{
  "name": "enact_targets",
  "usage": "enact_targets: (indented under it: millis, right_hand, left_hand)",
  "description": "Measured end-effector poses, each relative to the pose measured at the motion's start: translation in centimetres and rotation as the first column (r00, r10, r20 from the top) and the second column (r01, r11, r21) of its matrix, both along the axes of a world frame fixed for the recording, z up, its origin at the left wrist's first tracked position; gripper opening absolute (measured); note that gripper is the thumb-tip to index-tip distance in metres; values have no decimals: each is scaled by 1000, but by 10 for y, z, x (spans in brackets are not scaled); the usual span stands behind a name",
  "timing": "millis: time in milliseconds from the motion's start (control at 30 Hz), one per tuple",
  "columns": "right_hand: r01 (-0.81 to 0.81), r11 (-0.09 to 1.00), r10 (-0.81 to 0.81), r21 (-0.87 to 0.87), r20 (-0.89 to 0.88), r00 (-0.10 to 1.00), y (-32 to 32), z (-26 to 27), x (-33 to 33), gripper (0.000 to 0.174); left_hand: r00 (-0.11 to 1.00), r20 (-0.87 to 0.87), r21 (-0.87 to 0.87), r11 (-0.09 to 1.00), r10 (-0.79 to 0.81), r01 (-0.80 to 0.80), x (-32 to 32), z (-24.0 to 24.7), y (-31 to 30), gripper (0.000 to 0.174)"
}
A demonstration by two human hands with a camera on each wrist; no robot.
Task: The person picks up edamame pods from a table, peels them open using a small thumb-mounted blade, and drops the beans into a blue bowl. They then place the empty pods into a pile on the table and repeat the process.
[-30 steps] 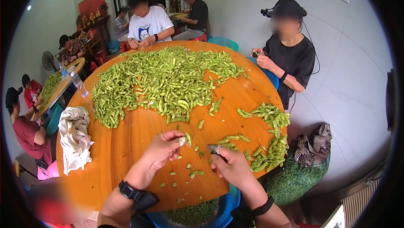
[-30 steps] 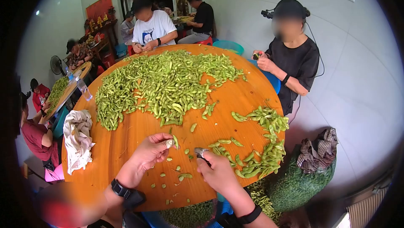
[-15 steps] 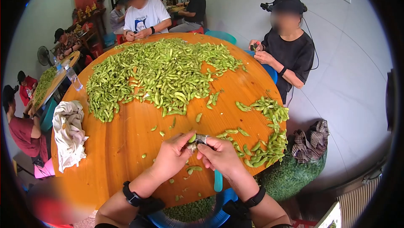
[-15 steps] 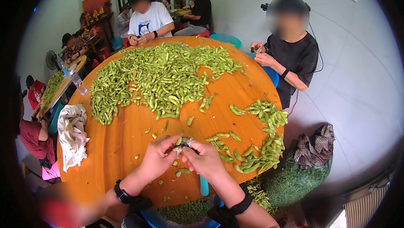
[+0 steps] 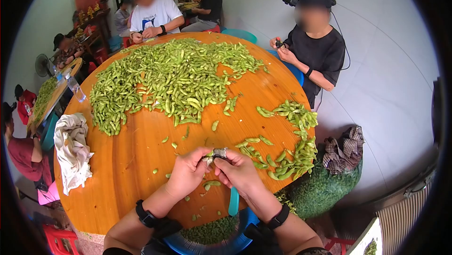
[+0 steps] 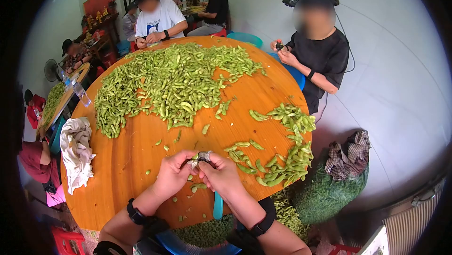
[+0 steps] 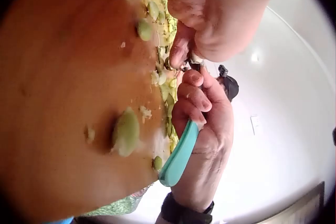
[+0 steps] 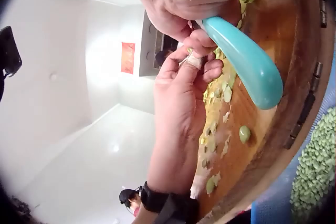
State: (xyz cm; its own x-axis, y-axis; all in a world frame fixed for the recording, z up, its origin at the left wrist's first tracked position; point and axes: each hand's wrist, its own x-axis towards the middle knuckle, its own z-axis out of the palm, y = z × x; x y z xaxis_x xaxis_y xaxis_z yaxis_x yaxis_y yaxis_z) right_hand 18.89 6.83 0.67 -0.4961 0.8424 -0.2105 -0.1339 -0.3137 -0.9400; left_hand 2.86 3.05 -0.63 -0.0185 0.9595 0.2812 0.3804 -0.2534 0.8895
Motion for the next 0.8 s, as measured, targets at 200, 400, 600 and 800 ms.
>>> enact_targets:
  millis: [200,400,600,800]
  right_hand:
    - [-24,999,23,-48,-36,999,6,-9,5,12]
    - [-103,989,102,-105,-16,995,15,-3,14,12]
    - [-8,972,-41,233,206,978,1,17,5,9]
    - [41,893,-135,448,179,975,-6,17,-3,12]
  left_hand:
    - [929,333,-175,958,-160,228,-14,-5,8,26]
    - [808,573,-292,887,-138,358,-25,1,12,27]
    - [832,547,-265,925,-88,272,-16,-5,11,25]
    - [911,410,-193,972,-42,131,-10,5,3,23]
